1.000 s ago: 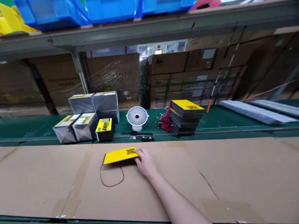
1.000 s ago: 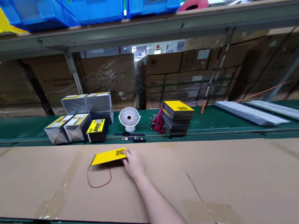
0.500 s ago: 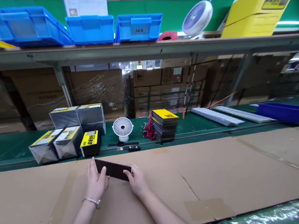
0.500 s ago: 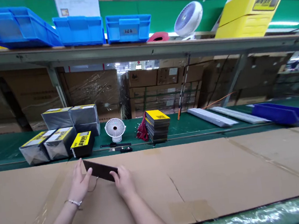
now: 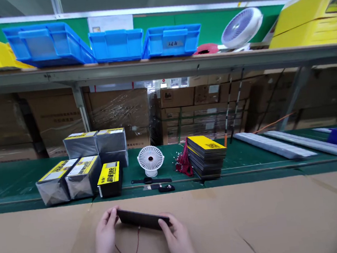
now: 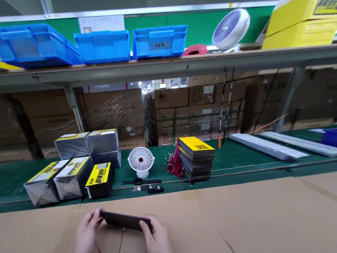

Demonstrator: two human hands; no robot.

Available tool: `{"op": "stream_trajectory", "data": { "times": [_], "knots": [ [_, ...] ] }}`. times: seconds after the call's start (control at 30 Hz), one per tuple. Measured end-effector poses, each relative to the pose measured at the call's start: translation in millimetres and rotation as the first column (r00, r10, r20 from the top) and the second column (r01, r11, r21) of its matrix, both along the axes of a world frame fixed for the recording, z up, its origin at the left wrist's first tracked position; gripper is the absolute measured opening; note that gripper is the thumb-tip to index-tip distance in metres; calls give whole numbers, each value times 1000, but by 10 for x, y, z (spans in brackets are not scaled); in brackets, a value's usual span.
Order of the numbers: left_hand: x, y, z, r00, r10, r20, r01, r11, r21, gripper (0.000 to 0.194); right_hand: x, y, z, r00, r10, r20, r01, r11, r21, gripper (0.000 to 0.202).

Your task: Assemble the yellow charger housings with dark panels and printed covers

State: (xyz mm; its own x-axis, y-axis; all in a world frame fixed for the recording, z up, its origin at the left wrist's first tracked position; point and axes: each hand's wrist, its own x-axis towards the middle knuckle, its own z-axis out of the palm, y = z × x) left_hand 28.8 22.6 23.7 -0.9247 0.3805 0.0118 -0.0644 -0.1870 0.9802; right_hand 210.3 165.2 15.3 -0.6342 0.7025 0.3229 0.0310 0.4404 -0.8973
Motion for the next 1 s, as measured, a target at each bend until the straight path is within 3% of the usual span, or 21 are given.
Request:
{"op": "stream_trajectory", "data": {
  "times": [0.2, 0.43, 0.57, 0.7, 0.83, 1.0],
  "knots": [
    [166, 73, 48, 961, -171, 219, 142, 980, 139, 48, 23, 152, -17, 989, -145, 8, 145, 978, -147, 43],
    [221, 79, -3, 819, -415, 397, 268, 888, 375, 28, 73, 146, 68, 987, -152, -51, 137, 965, -224, 48],
    [222, 124, -45, 804, -407, 434, 213, 878, 428, 18, 98, 134, 39, 990, -130, -49, 112, 955, -275, 52],
    [303, 151, 22, 768, -410, 492, 177, 874, 452, 12, 120, 197, -43, 957, -288, 33, 279, 888, -366, 72],
    [342, 155, 37, 737, -370, 565, 141, 902, 407, 14, 143, 220, -24, 977, -210, -42, 180, 912, -369, 68],
    [322, 169, -60, 749, -396, 530, 159, 885, 437, 16, 167, 220, 7, 963, -266, -35, 208, 825, -526, 65]
  ]
}}
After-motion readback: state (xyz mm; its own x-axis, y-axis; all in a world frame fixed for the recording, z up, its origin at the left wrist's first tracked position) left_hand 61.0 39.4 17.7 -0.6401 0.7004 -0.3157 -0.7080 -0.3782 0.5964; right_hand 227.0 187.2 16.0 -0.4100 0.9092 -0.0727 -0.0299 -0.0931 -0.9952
